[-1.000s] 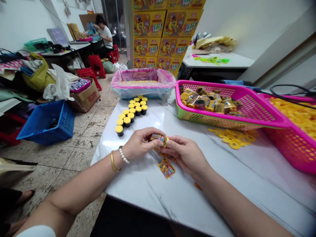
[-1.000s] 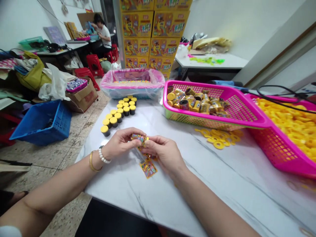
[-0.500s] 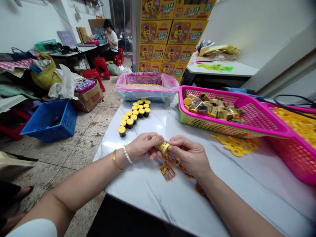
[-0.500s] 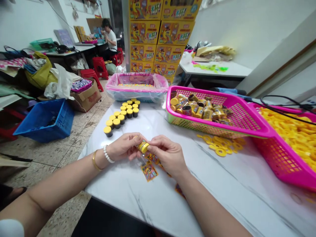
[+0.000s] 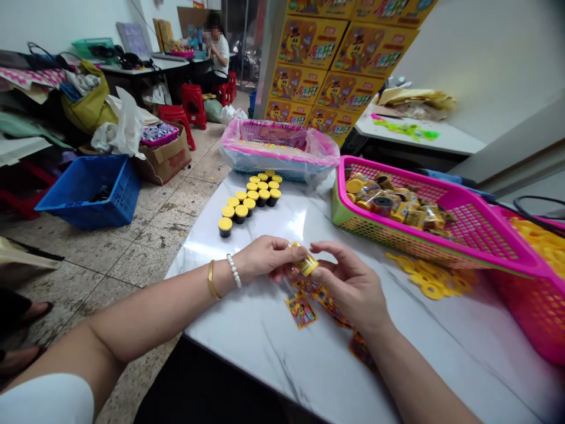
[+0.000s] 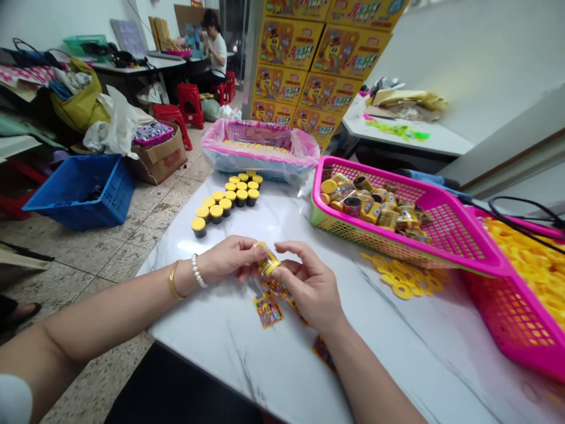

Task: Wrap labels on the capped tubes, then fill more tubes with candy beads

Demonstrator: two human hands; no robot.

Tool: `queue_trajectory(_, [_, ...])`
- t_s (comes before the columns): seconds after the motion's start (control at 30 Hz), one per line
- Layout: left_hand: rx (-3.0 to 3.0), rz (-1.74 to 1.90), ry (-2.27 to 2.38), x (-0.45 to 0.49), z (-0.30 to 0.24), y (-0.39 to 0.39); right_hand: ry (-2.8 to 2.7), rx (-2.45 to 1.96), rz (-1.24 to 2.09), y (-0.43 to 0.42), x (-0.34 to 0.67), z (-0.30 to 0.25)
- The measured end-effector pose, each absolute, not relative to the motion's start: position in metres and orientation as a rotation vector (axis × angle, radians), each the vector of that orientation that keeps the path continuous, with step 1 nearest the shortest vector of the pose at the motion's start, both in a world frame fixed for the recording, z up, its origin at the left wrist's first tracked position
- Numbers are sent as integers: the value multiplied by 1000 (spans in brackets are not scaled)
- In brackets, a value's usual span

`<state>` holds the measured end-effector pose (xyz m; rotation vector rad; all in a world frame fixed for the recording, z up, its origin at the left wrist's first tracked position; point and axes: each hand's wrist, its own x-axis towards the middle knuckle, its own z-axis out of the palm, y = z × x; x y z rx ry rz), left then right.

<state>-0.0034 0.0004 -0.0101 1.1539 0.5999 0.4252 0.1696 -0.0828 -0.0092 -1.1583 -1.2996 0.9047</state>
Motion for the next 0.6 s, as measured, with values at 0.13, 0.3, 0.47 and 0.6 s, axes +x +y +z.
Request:
queue_trajectory(0.13, [1059, 373, 487, -3, -11, -1, -1370, -1105, 752, -84, 168, -9])
queue_trajectory(0.3, [1069, 344, 581, -3, -12, -3, -1403, -1049, 901, -85, 166, -9])
queue_trajectory(0.47, [1009, 315, 501, -4, -6, -4, -1406, -1066, 805, -86, 167, -10])
queue_trajectory(0.6, [1035, 313, 540, -4, -6, -4, -1302, -1063, 839, -86, 165, -11])
